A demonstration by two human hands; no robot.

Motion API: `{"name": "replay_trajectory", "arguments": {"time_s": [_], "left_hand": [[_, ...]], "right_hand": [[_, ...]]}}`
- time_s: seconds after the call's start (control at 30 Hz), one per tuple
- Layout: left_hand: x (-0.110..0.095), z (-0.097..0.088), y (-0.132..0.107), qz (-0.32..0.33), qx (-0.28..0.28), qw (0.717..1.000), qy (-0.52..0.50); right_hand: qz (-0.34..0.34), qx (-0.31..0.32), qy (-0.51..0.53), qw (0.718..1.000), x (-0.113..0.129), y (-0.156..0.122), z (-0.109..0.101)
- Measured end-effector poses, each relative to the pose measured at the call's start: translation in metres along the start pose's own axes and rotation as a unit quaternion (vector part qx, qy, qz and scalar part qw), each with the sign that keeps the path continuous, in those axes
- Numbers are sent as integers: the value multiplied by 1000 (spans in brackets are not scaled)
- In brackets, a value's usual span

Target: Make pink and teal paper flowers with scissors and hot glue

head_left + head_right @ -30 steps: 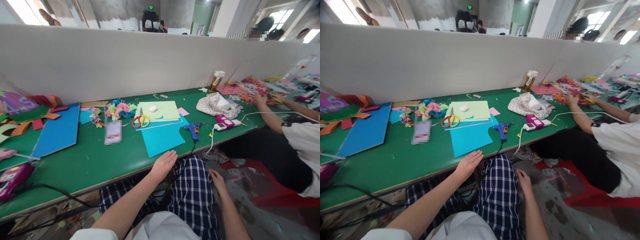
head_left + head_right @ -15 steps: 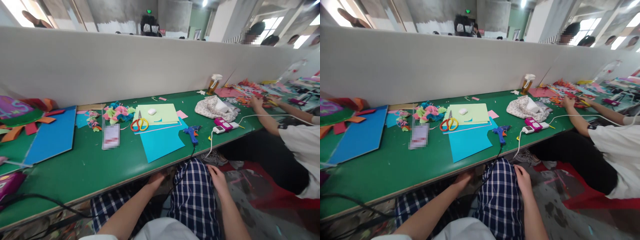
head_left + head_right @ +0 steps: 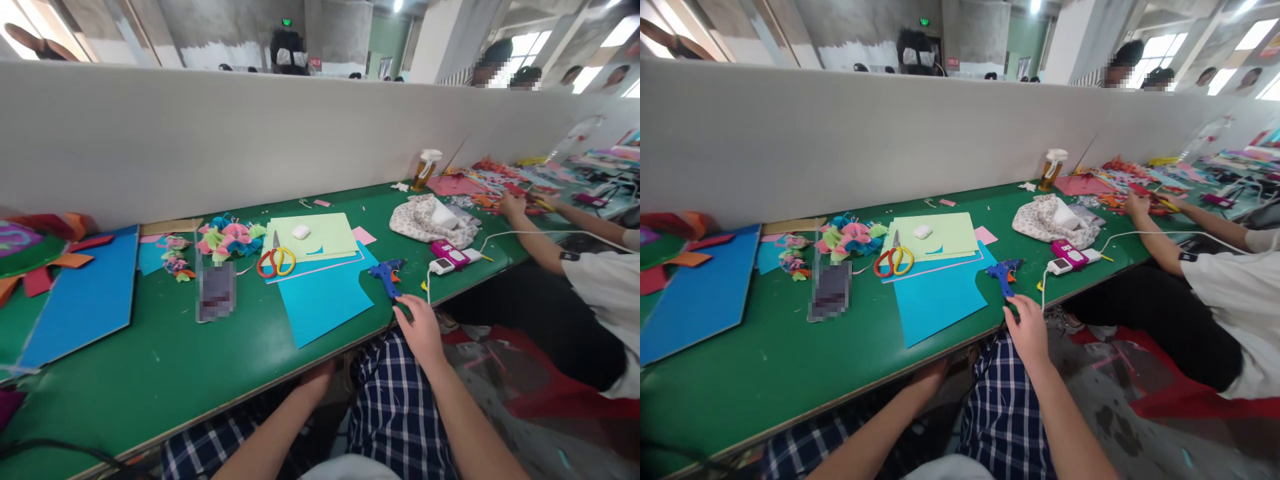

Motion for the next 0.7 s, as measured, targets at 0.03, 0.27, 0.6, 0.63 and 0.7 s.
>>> {"name": "replay_trajectory", "arguments": {"time_s": [0.03, 0.27, 0.6, 0.63, 0.7], "left_hand": [[-8, -1, -7, 7, 15, 1000, 0], [-71, -56, -15, 104, 74, 992, -19], [-32, -83, -14, 78, 42, 938, 334], [-30, -87, -21, 76, 42, 936, 340], [-26, -97, -33, 69, 43, 934, 347]], "right_hand": [[-15, -5, -20, 1000, 6, 11, 6], [-50, -23, -121, 991, 11, 49, 29], [-32, -53, -196, 979, 11, 60, 24], [-34, -54, -197, 978, 11, 61, 24], [-41, -55, -194, 979, 12, 61, 23]]}}
Point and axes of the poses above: each hand's wrist, its own y-axis towards the middle knuckle, its own z-axis out of the palm, x = y × z, the point moved 5 cm from there along y, towards the middle knuckle, and after that the axes turned 7 degrees about z, right-handed, at the moved point
